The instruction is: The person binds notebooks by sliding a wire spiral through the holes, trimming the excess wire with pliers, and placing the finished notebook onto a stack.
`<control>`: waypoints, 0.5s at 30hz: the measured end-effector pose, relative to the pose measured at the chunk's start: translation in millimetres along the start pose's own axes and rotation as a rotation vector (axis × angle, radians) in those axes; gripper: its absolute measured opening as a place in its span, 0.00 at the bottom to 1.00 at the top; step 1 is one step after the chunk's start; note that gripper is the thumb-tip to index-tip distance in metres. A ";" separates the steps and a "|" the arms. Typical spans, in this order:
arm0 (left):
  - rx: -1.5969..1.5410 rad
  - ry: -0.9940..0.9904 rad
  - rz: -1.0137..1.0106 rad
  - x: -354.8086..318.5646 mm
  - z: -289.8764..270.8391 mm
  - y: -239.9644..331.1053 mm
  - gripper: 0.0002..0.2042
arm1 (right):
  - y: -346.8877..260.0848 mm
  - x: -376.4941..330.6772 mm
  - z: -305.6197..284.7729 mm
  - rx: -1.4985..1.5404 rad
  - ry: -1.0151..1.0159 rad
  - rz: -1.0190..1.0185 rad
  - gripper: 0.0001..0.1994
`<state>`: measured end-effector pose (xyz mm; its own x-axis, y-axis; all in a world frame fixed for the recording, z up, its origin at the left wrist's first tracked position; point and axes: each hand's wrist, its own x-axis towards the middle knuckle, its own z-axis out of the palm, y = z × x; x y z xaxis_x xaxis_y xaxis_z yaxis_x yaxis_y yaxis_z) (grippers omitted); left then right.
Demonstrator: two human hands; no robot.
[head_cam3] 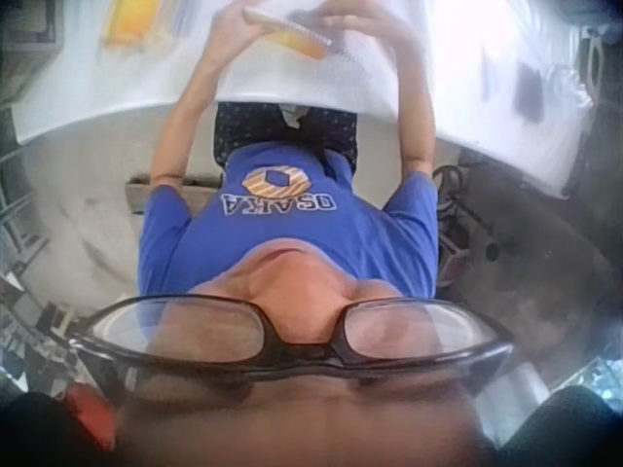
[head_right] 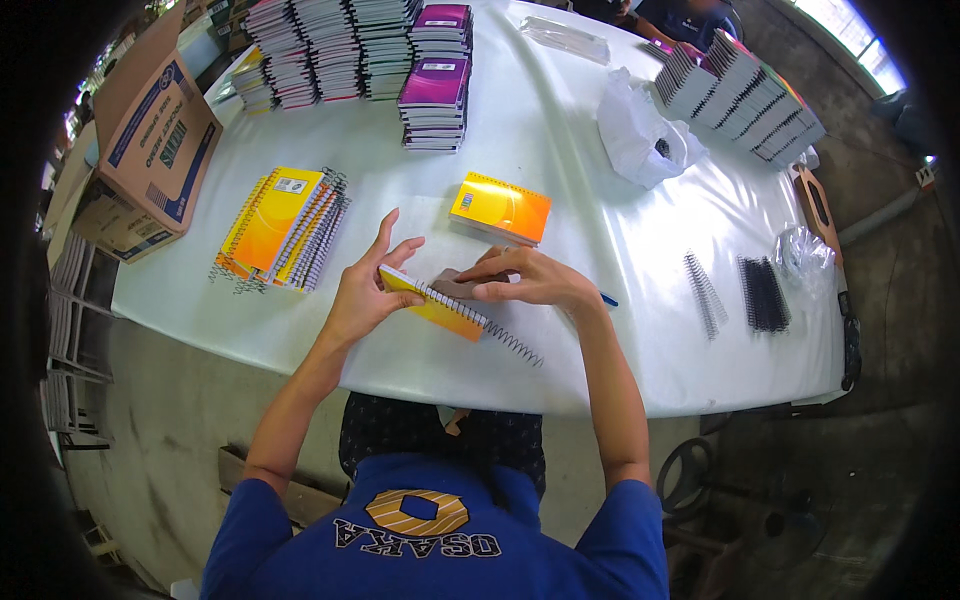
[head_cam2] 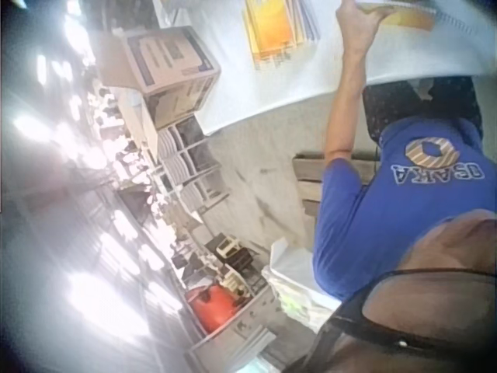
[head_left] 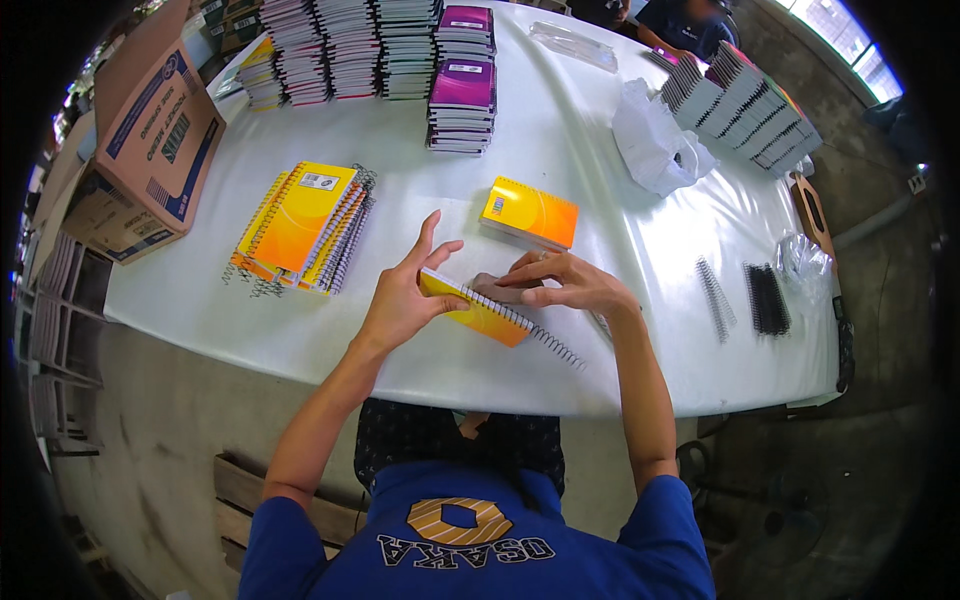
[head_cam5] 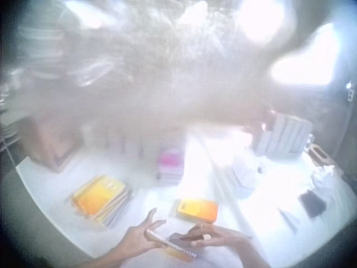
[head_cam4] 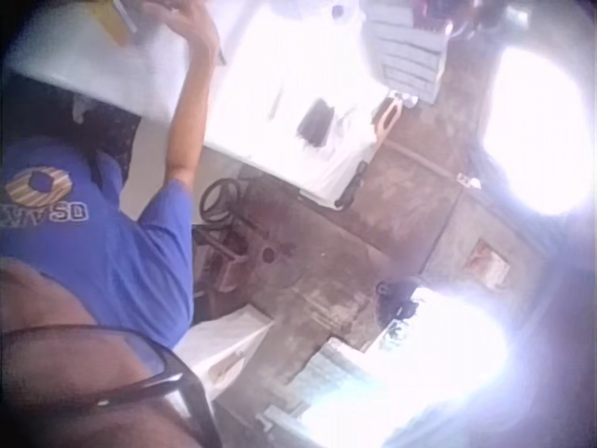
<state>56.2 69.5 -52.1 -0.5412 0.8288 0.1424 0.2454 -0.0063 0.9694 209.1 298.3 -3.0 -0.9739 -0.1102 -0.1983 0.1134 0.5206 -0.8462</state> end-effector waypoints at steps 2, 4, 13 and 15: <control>-0.159 -0.018 -0.020 1.4 1.0 -3.8 0.56 | 9.2 -7.0 1.0 0.205 0.034 -0.058 0.27; -0.153 -0.005 0.007 -0.5 8.0 -5.3 0.52 | 33.3 -13.2 7.9 0.646 0.105 -0.331 0.26; -0.152 -0.033 -0.015 -6.3 3.4 -11.5 0.51 | -4.2 10.2 4.3 0.091 0.034 0.004 0.26; -0.212 -0.040 -0.002 -4.1 5.1 -13.8 0.51 | 5.9 2.1 14.5 0.418 0.096 -0.190 0.26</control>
<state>59.2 69.0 -67.1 -0.5079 0.8506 0.1360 0.0669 -0.1184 0.9907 210.5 288.8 -15.6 -0.9966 -0.0819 0.0094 -0.0184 0.1104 -0.9937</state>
